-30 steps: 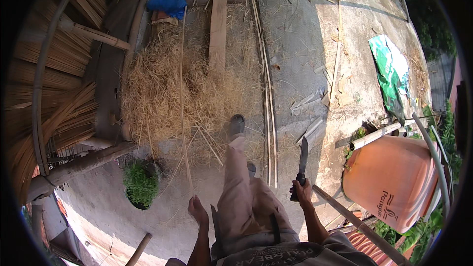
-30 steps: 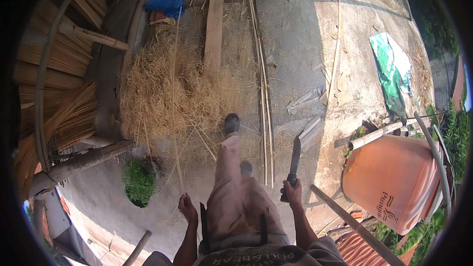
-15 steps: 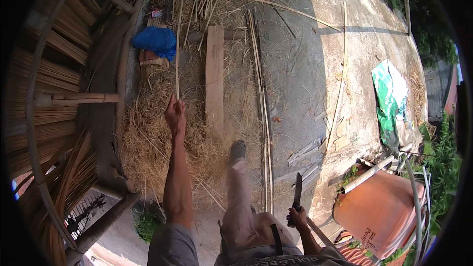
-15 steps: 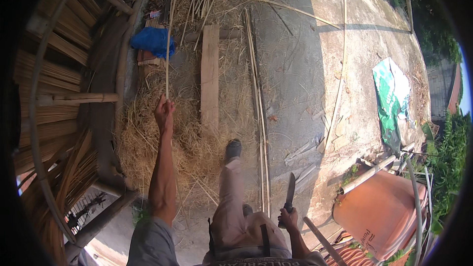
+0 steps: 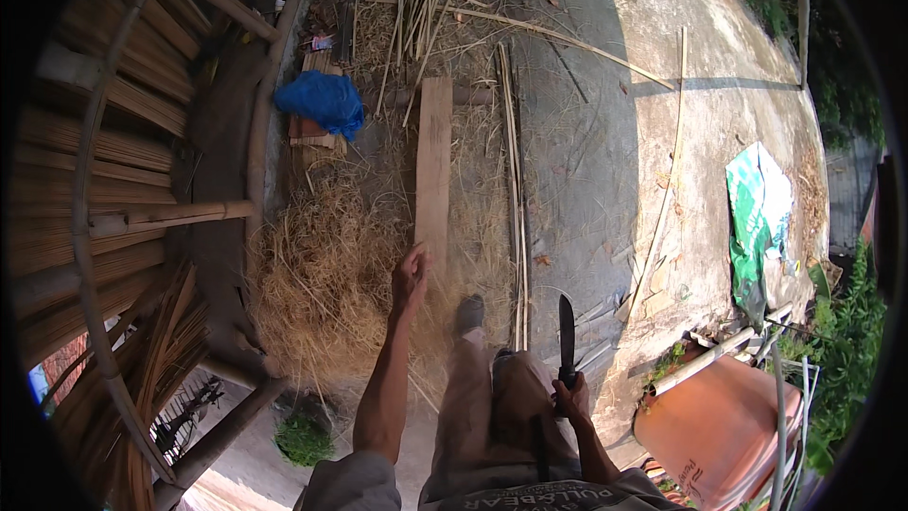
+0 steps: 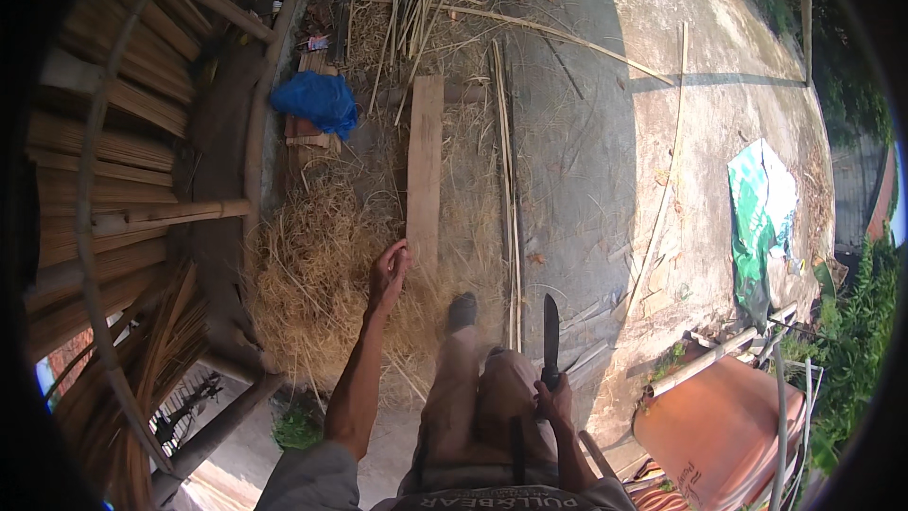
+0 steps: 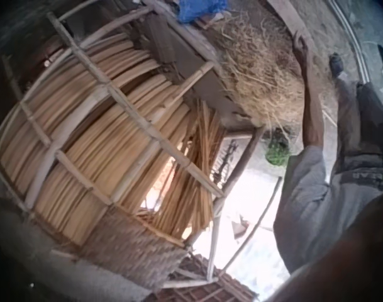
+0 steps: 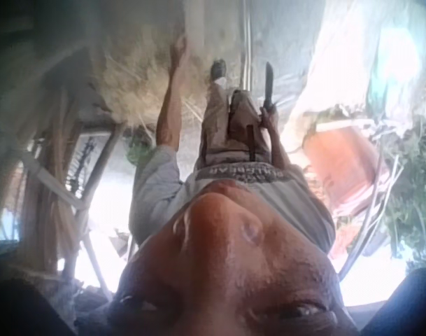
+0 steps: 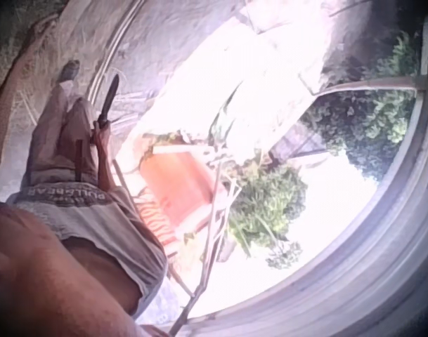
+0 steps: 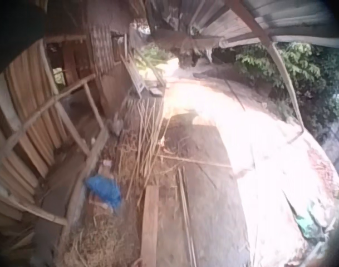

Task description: The person sits on the ground and uses a knife to shave and smooth thin bamboo strips. They repeatedly scrape the knife along the length of the strips to remove fibers and refine the surface, then place the finished pieces aside.

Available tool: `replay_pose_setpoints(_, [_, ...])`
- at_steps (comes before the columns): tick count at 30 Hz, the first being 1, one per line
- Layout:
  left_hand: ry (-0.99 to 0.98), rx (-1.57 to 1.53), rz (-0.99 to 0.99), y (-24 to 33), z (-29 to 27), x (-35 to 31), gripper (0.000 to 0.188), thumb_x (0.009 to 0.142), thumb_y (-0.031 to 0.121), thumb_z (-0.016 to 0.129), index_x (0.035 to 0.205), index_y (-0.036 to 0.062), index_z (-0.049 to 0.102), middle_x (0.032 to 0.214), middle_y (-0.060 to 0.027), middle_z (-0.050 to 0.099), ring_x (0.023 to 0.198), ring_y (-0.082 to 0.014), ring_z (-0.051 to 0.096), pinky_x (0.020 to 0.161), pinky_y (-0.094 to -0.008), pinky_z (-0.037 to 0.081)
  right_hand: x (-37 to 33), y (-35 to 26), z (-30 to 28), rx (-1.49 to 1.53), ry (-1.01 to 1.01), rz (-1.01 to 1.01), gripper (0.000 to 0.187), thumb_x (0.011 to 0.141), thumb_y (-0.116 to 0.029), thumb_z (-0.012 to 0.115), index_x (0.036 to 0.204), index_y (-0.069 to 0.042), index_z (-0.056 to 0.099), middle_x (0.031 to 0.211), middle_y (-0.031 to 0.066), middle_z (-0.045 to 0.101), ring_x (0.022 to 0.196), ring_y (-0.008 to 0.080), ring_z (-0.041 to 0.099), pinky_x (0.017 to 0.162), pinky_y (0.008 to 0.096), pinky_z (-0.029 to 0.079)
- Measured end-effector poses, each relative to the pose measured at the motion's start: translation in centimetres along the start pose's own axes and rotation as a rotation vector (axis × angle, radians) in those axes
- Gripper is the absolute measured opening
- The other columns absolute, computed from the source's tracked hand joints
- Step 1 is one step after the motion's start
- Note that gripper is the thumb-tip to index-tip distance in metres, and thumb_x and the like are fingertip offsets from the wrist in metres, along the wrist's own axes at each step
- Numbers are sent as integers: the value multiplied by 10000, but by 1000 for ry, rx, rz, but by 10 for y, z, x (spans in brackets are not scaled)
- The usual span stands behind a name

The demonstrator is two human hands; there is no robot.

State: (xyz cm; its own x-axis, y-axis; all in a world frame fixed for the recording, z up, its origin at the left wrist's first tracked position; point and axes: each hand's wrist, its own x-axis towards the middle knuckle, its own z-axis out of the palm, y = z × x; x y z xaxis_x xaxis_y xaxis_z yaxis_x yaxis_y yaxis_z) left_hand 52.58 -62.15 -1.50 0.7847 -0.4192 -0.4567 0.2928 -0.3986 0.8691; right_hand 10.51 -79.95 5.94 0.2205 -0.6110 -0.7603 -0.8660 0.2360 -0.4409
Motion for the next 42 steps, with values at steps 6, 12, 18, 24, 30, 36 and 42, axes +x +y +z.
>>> replay_pose_setpoints(6, [-555, 569, -953, -214, -9, -361, 431, 915, 461, 641, 1051, 67, 752, 991, -157, 749, 869, -328, 730, 787, -442, 569, 36, 14, -23, 573, 5, 375, 301, 864, -303, 684, 867, -26, 569, 732, 119, 584, 587, 274, 662, 502, 404, 568])
replay_pose_setpoints(12, [-555, 205, -1176, -194, -48, -439, 439, 911, 454, 662, 1042, 45, 753, 915, -119, 752, 725, -233, 717, 653, -372, 570, 70, -16, -41, 391, -7, 300, 260, 883, -250, 668, 913, 1, 606, 663, 60, 557, 531, 238, 632, 466, 392, 545])
replay_pose_setpoints(18, [219, -201, -746, -111, -21, -217, 362, 990, 325, 622, 1237, 62, 656, 999, -78, 728, 849, -177, 711, 701, -319, 544, 134, -37, -29, -351, -132, 153, 454, 775, -326, 767, 1004, 41, 630, 849, 194, 703, 774, 305, 712, 693, 448, 558])
replay_pose_setpoints(24, [83, -343, -347, 121, 4, 31, 581, 1034, 467, 547, 1382, 1, 559, 1256, -170, 649, 1180, -268, 631, 1012, -394, 496, 165, -202, -32, -573, -178, 6, 540, 752, -389, 785, 1077, 21, 652, 995, 225, 728, 988, 380, 707, 836, 478, 547])
replay_pose_setpoints(30, [68, -39, -194, 198, 4, 86, 474, 1064, 384, 513, 1346, 13, 598, 1274, -164, 665, 1174, -252, 647, 993, -362, 503, 230, -305, -39, -23, -257, 82, 324, 856, -261, 748, 1012, -4, 627, 717, 44, 615, 571, 142, 610, 523, 323, 513])
replay_pose_setpoints(36, [183, 220, -736, 89, -68, 25, 407, 1043, 325, 527, 1311, 41, 640, 1255, -168, 680, 1120, -291, 683, 929, -379, 538, 254, -348, -35, 234, -176, 119, 314, 880, -287, 744, 984, -48, 568, 690, 24, 568, 536, 138, 584, 494, 308, 503])
replay_pose_setpoints(42, [-150, 427, -805, -7, -154, -57, 417, 1010, 359, 575, 1278, 54, 674, 1062, -134, 728, 959, -224, 703, 823, -362, 557, 262, -323, -6, 288, -193, 289, 264, 887, -238, 707, 964, -16, 586, 708, 82, 619, 546, 177, 612, 496, 323, 520])
